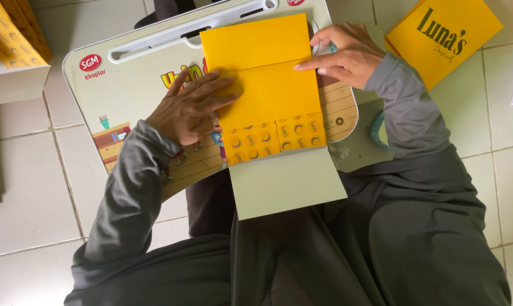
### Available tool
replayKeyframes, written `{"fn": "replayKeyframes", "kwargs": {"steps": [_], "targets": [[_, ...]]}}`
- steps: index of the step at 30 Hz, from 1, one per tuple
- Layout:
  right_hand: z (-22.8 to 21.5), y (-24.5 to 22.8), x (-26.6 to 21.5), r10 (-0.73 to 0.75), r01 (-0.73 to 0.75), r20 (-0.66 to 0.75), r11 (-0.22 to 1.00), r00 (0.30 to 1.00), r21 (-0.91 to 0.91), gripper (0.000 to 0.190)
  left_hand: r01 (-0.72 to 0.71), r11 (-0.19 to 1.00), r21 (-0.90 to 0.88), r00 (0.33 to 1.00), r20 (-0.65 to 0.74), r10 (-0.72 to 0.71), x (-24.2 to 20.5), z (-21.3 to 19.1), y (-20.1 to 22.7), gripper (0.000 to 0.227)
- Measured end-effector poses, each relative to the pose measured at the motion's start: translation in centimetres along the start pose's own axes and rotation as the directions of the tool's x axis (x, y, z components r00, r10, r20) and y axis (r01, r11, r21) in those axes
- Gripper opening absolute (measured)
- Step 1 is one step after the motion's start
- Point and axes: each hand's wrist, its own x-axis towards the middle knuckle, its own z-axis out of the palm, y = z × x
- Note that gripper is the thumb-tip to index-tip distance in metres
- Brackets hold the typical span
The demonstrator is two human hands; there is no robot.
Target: Assembling yellow cardboard boxes by applying glue to flaps and folding them into shape
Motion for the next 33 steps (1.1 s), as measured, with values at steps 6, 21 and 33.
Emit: {"fn": "replayKeyframes", "kwargs": {"steps": [6, 21, 33], "targets": [[0.0, -8.6, 4.6, 0.042, -0.077, -0.119, 0.950, 0.992, -0.303, 0.019, 0.122, 0.945, 0.304, 0.904, -0.427, 0.021, 3.5, 3.5, 2.4, 0.013], [4.1, -11.8, 4.6, 0.148, -0.138, 0.060, 0.979, 0.987, -0.147, 0.084, 0.364, 0.882, 0.299, 0.893, -0.382, -0.238, 5.6, 7.4, 6.6, 0.060], [5.5, -10.8, 2.6, 0.312, -0.293, 0.090, 0.939, 0.946, -0.181, 0.084, 0.166, 0.934, 0.316, 0.974, -0.203, -0.104, 3.6, 5.7, 3.9, 0.061]]}}
